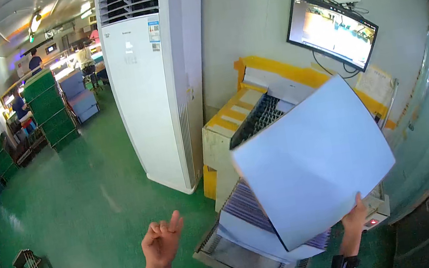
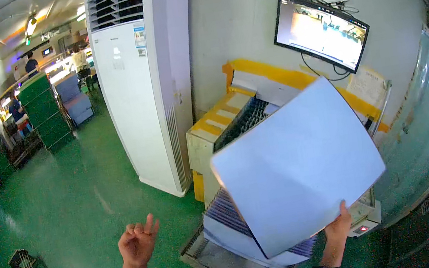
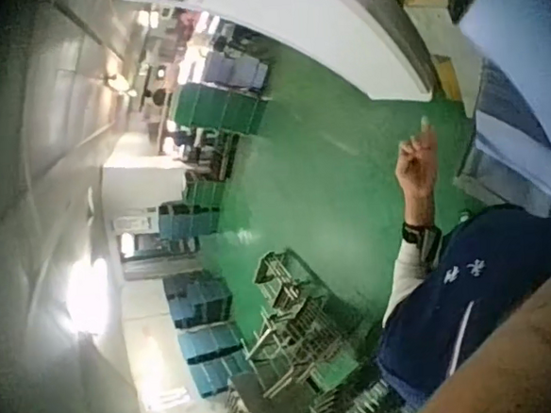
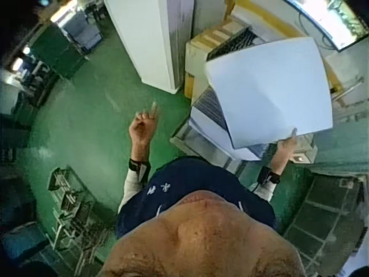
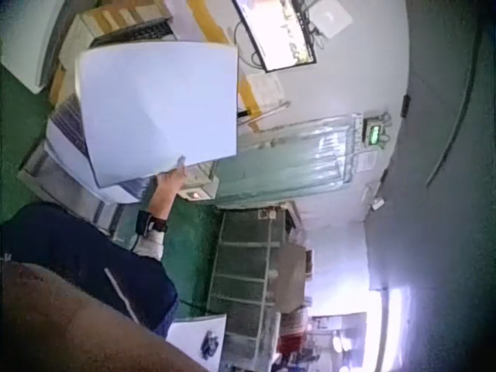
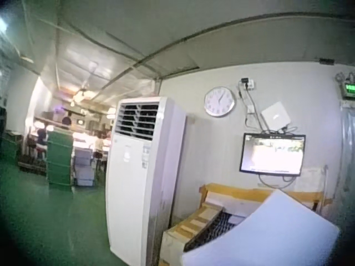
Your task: Picking up thin material sheets from a vertical stack and feeding them into a roller processing machine one by one.
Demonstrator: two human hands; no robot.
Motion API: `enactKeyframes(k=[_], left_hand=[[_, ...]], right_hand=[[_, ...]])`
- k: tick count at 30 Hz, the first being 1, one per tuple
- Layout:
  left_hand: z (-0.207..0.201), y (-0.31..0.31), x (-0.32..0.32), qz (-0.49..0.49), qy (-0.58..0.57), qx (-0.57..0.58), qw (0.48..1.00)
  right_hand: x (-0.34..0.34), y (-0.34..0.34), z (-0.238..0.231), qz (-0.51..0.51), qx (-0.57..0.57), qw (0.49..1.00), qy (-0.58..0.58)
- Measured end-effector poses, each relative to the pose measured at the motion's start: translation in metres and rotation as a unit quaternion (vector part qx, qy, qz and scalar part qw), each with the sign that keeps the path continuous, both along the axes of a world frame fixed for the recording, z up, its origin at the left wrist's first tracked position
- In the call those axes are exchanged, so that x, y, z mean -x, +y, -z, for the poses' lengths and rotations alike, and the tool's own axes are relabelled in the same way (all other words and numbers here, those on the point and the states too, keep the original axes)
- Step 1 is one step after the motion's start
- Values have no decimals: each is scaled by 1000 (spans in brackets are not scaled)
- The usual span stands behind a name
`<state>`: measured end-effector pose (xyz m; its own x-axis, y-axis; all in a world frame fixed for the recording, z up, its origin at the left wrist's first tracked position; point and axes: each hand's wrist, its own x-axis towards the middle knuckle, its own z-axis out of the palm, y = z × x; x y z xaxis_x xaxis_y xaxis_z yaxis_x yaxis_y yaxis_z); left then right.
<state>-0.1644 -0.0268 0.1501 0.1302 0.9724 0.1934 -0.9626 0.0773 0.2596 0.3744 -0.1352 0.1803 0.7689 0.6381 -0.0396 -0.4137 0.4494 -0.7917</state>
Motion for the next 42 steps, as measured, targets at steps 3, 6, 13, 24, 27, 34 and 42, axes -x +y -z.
enactKeyframes(k=[3, 6, 13, 24, 27, 34, 42], left_hand=[[-3, -2, -5, -11, 1, 12, 1000], [-6, -7, -7, -12, 2, 23, 1000], [-3, -20, 4, -61, 16, 30, 998], [-4, -11, -6, -84, 39, 26, 995], [-3, -12, -7, -95, 52, 20, 994], [0, -6, -18, -68, 41, 15, 997], [-4, 1, -25, -56, 45, -13, 997]], right_hand=[[-26, 6, 36, -164, -68, 984, 11], [-29, 26, 62, -87, -36, 993, 65], [-29, 63, 114, -53, -46, 978, 199], [-67, 118, 183, -51, 77, 991, -96], [-39, 123, 132, -48, 22, 969, 243], [-33, 144, 127, -188, 109, 955, 203], [-60, 186, 107, -243, 93, 942, 213]])
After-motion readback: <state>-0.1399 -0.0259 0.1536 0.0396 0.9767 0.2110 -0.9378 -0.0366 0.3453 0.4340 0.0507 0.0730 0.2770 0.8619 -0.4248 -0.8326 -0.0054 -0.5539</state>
